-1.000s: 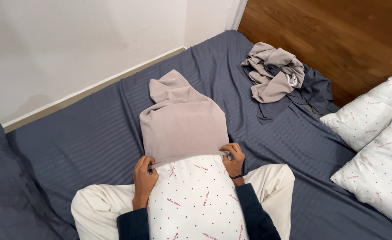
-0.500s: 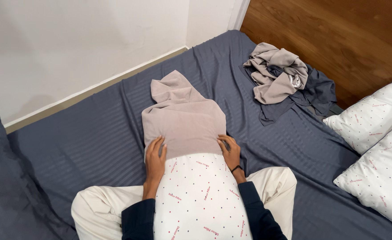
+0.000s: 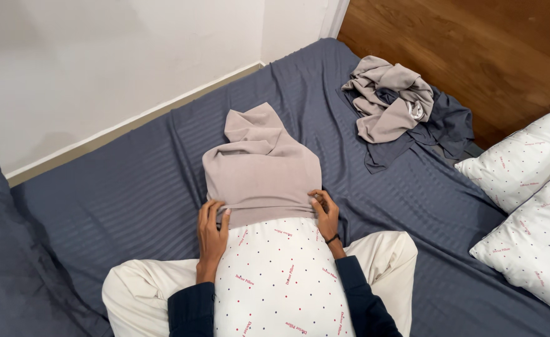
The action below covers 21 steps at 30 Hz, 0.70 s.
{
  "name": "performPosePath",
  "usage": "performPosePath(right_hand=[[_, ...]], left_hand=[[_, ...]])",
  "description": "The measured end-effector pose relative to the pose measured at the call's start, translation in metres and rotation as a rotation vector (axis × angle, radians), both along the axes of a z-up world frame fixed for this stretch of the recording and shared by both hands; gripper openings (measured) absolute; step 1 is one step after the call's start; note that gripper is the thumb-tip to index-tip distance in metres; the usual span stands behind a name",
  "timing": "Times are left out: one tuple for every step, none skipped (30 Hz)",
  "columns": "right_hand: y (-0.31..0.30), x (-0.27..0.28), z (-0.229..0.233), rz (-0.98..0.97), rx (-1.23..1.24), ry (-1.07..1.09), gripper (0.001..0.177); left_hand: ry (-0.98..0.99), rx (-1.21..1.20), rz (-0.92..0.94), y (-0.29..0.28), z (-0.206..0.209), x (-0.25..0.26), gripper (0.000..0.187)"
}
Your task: The person sits on a bed and places a pillowcase over a pillow. They align the pillowcase opening with the pillow and pull the fabric over the corners to cover it completely.
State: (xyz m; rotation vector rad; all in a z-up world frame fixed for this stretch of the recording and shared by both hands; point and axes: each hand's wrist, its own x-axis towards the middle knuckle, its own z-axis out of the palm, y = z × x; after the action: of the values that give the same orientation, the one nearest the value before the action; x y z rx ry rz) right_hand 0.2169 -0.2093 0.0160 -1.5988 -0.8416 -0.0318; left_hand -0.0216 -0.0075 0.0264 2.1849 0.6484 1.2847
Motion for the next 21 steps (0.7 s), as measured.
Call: performPosePath(right_hand=[[-0.004,-0.004,0.007,0.005,0.043,-0.195,0.011],[-0.008,-0.006,0.01,0.011,0.085,-0.389,0.013],[-0.008,-0.007,0.009,0.013,0.054,-0.355,0.011],[-0.004,-0.003,0.004,0.011,0.028,-0.327,0.01],[-0.003,0.0,-0.003,0.009,0.003,-0.299,0.011],[-0.004,0.003,-0.012,-0.028,-0.042,-0.179,0.011],[-0.005,0.008,-0.02,-0.061,-0.088,-0.059,0.012],[-0.006,0.011,-0.029,-0.09,-0.134,0.063,0.014],[-0.01,0.012,-0.038,-0.111,-0.088,0.037,0.014],[-0.015,0.011,-0.044,-0.134,-0.042,0.011,0.015],[-0.016,0.012,-0.047,-0.157,0.004,-0.015,0.016],[-0.017,0.011,-0.049,-0.143,-0.016,0.02,0.014],[-0.015,0.011,-0.047,-0.129,-0.036,0.054,0.013],[-0.016,0.01,-0.041,-0.118,-0.057,0.086,0.012],[-0.018,0.003,-0.033,-0.109,-0.076,0.134,0.011],[-0.014,0.0,-0.02,-0.1,-0.081,0.169,0.015],[-0.01,-0.003,-0.006,-0.091,-0.086,0.203,0.022],[-0.01,-0.009,0.005,-0.125,-0.091,0.076,0.026],[-0.01,-0.013,0.015,-0.158,-0.096,-0.052,0.03],[-0.012,-0.018,0.019,-0.19,-0.111,-0.174,0.035],[-0.009,-0.017,0.021,-0.162,-0.121,-0.235,0.031]], left_hand=[[-0.009,0.075,0.023,-0.001,0.002,-0.003,0.03],[-0.011,0.018,-0.005,-0.002,0.002,-0.003,0.028],[-0.012,-0.039,-0.033,-0.001,-0.001,-0.005,0.027],[-0.019,-0.091,-0.063,0.002,-0.004,-0.003,0.027],[0.004,-0.164,-0.043,0.003,-0.009,-0.003,0.024],[0.027,-0.237,-0.023,0.004,-0.015,-0.003,0.022],[0.051,-0.309,-0.003,0.005,-0.02,-0.004,0.022],[0.039,-0.26,0.004,0.004,-0.026,-0.007,0.022],[0.027,-0.211,0.011,0.003,-0.032,-0.011,0.024],[0.016,-0.163,0.016,0.004,-0.035,-0.01,0.026],[-0.004,-0.205,0.006,0.005,-0.037,-0.007,0.026],[-0.013,-0.256,0.002,-0.002,-0.041,-0.013,0.026],[-0.022,-0.308,-0.002,-0.007,-0.042,-0.018,0.026],[0.001,-0.368,0.018,-0.008,-0.04,-0.018,0.026],[0.025,-0.427,0.038,-0.009,-0.037,-0.019,0.026],[0.036,-0.473,0.055,-0.004,-0.029,-0.013,0.026],[-0.034,-0.362,0.043,-0.003,-0.021,-0.01,0.024],[-0.097,-0.255,0.034,-0.006,-0.015,-0.012,0.028],[-0.16,-0.147,0.025,-0.006,-0.01,-0.01,0.035],[-0.128,-0.13,-0.017,-0.006,-0.007,-0.01,0.034],[-0.097,-0.113,-0.059,-0.005,-0.006,-0.009,0.034]])
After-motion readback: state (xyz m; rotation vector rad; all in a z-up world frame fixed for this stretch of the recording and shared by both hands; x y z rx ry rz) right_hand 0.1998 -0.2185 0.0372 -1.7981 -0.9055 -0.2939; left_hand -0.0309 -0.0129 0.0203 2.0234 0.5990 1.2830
